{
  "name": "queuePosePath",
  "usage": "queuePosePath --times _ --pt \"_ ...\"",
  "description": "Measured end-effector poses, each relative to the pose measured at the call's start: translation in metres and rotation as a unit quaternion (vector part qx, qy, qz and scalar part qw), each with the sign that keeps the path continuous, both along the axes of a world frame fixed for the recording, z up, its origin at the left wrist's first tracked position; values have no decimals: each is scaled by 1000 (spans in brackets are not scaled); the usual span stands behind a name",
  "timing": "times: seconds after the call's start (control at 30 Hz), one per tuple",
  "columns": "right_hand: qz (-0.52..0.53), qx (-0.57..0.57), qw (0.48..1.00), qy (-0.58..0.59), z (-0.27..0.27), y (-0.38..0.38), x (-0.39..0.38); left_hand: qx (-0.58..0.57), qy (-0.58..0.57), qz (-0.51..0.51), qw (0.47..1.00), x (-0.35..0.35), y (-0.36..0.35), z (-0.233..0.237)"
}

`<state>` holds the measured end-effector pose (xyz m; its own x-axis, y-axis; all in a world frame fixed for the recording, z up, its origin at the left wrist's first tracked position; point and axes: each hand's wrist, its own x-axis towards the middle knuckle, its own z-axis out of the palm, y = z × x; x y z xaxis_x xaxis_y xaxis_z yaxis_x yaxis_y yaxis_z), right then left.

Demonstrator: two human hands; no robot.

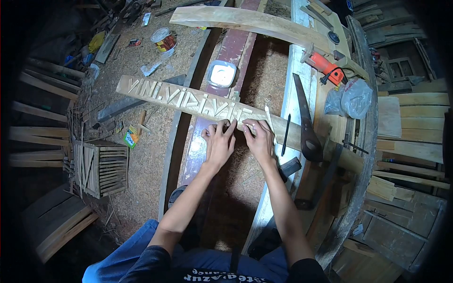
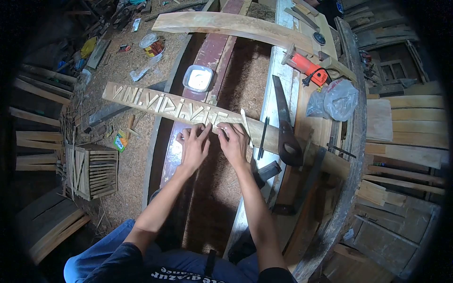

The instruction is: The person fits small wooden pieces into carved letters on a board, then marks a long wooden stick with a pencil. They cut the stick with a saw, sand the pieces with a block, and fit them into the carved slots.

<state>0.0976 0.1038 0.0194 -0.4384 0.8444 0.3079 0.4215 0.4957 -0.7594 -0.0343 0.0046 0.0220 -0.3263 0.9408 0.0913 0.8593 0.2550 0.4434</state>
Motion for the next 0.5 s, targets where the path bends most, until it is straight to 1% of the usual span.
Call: queuePosePath --times 0.27,0.33,0.37,0.43,0.5 --pt "7 14 1000 8 4 0 -1 -6 9 1 1000 1 0 3" --pt "5 -25 1000 1 5 0 0 -2 9 6 1000 1 0 2" --pt "4 -23 1000 2 5 2 1 2 8 11 1000 0 1 1" --pt "16 -85 993 84 10 3 2 9 -6 18 1000 -2 3 4" --pt "-3 -106 992 71 13 5 2 14 -22 26 999 -2 6 8"
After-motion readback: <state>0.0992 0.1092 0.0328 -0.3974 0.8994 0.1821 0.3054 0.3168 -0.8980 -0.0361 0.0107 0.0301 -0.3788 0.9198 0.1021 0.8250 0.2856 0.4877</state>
